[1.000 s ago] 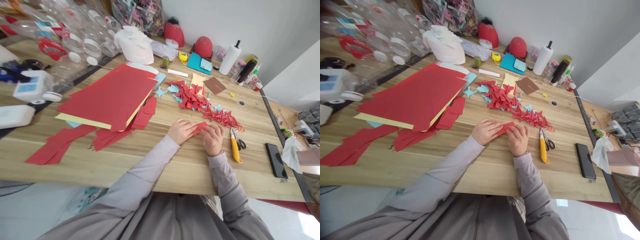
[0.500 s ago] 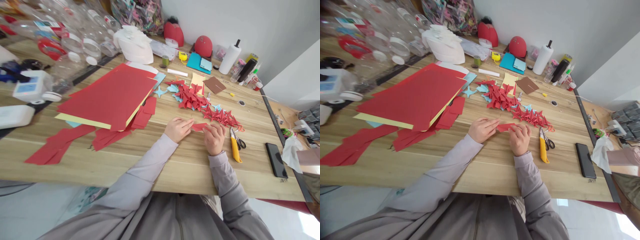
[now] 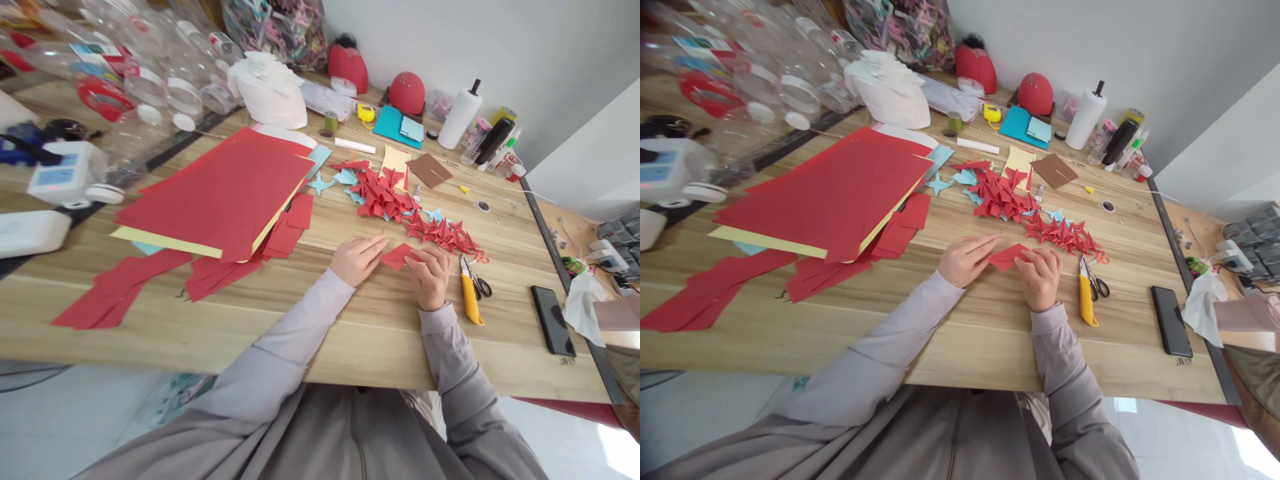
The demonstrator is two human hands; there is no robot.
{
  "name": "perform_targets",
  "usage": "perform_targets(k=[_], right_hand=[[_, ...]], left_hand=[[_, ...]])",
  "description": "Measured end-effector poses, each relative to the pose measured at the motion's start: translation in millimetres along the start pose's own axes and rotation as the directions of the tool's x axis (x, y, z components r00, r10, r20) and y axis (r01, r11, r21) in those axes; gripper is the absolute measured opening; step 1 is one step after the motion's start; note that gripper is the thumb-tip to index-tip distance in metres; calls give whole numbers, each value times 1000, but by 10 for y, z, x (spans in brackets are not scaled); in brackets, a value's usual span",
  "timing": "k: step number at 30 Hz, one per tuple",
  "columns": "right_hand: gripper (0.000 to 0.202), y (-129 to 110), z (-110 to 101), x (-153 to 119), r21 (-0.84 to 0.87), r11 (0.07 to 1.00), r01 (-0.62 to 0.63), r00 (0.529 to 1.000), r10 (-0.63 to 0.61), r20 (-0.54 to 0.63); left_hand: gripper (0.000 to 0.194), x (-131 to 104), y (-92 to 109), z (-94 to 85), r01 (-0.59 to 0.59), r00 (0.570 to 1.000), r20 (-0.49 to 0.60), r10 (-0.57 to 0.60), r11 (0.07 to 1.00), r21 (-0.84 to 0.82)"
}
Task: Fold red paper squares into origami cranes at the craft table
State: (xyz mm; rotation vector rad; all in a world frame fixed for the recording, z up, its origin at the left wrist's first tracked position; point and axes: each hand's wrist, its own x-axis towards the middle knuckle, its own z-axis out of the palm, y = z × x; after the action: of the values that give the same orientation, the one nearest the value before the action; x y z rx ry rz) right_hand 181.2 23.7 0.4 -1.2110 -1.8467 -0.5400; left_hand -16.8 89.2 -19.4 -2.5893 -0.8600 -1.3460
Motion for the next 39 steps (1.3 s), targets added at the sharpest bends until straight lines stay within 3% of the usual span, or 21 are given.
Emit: perform_targets(k=[4,9,14,19,27,34,39], right_hand=[[14,-32,22,2,62,998,-5,999,2,37],[18,-95,27,-1,94,996,-12,995,2,105],[10,-200,34,8,117,992,54,990,-68,124],[11,-178,45,-5,108,994,32,997,-39,66],[12,-131,33,-16,80,997,9,998,-14,61],[10,-168,20,17,83,996,44,991,-54,121],[18,-126,65,-28,67,997,30,988,-40,148]], left_hand=[[33,22,61,24,-81,997,-1,81,991,-105],[20,42,90,51,-111,990,-94,105,992,-60],[22,48,110,46,-125,992,-36,124,992,-27],[20,55,121,22,-137,988,-76,137,991,-5],[19,33,127,39,-148,989,-35,145,985,-85],[21,49,129,32,-172,984,-39,171,985,-30],[23,52,144,54,-152,988,5,153,985,-77]])
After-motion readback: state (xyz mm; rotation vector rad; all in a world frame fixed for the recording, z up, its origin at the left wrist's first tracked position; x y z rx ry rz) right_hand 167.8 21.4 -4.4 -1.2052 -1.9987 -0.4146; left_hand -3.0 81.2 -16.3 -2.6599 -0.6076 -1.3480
